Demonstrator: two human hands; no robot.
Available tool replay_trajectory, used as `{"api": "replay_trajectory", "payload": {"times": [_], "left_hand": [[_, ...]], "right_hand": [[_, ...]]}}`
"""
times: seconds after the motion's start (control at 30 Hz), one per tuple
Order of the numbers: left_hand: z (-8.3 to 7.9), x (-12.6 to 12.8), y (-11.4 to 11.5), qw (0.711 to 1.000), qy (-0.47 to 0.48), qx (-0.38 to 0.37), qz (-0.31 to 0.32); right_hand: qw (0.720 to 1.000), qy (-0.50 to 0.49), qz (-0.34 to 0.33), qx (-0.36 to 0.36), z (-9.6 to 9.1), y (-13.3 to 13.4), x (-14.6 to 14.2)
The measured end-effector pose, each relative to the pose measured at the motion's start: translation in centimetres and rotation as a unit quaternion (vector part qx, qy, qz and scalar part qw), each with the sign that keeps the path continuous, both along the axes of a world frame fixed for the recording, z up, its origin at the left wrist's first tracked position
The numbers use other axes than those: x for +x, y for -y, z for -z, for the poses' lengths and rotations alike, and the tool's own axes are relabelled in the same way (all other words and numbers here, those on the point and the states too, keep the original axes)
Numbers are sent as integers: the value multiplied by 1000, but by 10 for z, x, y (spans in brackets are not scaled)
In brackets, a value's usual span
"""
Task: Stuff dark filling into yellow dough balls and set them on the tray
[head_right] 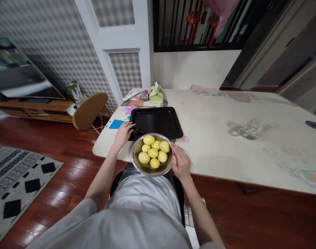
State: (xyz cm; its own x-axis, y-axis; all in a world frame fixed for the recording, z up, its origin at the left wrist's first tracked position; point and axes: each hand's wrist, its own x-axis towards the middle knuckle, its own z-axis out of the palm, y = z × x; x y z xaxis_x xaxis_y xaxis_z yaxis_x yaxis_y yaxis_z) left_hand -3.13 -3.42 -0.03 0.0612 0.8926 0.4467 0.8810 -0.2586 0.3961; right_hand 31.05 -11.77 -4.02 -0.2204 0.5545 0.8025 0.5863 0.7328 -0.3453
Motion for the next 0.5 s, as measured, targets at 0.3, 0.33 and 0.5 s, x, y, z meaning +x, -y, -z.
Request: {"api": "replay_trajectory", "payload": {"times": [0.3, 0.33, 0.5], "left_hand": [[-15, 2, -1, 999, -33, -26, -34], [-17, 4, 4, 999, -18, -16, -37], [-29, 22, 47, 988, 125, 79, 37]], "right_hand": [[1000, 4, 1, 6, -3, 0, -1], [1000, 5, 2, 6, -3, 0, -1], [1000, 2, -2, 8, -4, 0, -2]]}}
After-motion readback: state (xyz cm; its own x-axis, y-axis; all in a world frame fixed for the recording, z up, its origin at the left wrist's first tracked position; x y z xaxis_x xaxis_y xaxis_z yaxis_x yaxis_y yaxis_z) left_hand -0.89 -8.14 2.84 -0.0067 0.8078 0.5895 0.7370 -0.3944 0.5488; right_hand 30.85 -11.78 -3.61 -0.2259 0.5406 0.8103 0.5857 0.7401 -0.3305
